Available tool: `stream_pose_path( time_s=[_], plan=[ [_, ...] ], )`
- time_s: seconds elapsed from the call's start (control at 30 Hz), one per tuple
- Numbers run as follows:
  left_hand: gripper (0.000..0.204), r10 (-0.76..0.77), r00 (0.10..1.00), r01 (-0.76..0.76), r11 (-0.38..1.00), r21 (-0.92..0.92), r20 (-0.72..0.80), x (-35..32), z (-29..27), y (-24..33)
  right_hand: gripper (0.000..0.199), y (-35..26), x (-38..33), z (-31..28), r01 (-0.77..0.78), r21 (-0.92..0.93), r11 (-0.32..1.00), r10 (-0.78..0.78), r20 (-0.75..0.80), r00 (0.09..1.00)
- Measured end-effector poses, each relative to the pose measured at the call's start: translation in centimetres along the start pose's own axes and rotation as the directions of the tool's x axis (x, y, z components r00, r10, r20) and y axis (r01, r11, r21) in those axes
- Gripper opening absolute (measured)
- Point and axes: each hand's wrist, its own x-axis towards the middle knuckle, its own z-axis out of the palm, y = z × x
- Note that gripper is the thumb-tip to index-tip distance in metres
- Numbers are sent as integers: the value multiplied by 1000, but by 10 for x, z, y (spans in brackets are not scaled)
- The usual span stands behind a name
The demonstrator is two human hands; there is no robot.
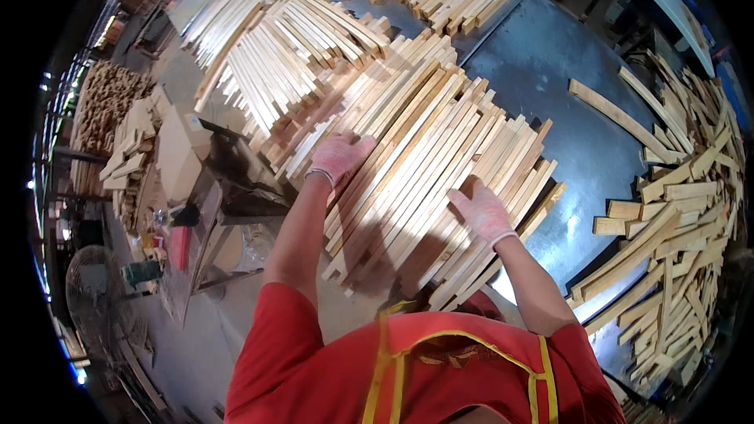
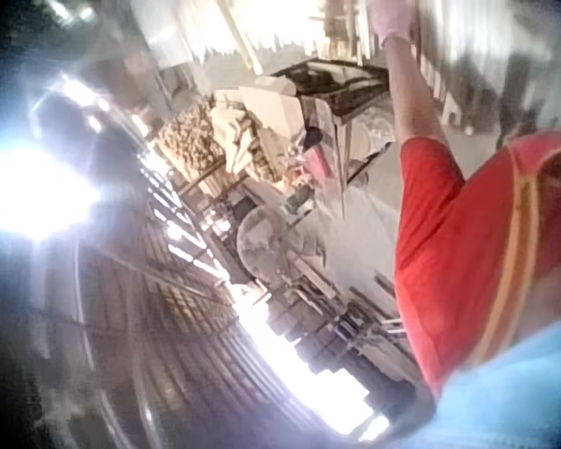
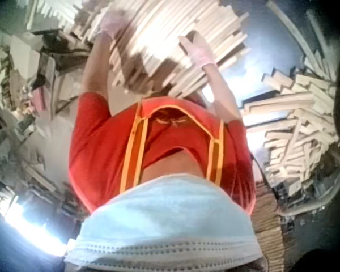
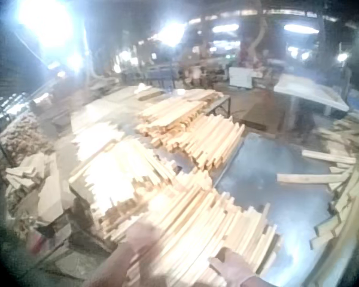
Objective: The person repeatedly picks up thin wooden strips from a large pile on a metal table and stacks them into neat, aligned bundles. The person occasionally lifts a completed bundle and places it on a nearby rack before returning to the pile to continue stacking.
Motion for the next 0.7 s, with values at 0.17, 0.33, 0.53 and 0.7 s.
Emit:
stream_pose_path(
  time_s=[0.17, 0.33, 0.53, 0.7],
  plan=[
    [105, 282, 955, -268, 953, 141, -89, -13, 16, 38, 120, -19, 24, 40, -259, 197, 946, 275, -61, 960],
    [100, 187, 982, -171, 945, -279, 33, -20, -7, 48, 114, -34, 12, 28, -241, 248, 938, 288, -172, 942],
    [68, 475, 820, -541, 459, -705, -320, -81, -89, 114, 106, -100, -64, -72, 98, -308, 946, -306, -758, 576],
    [45, 425, 728, -623, 82, -778, -538, -109, -103, 134, 103, -146, -133, -94, 223, -314, 923, -383, -805, 452]
  ],
)
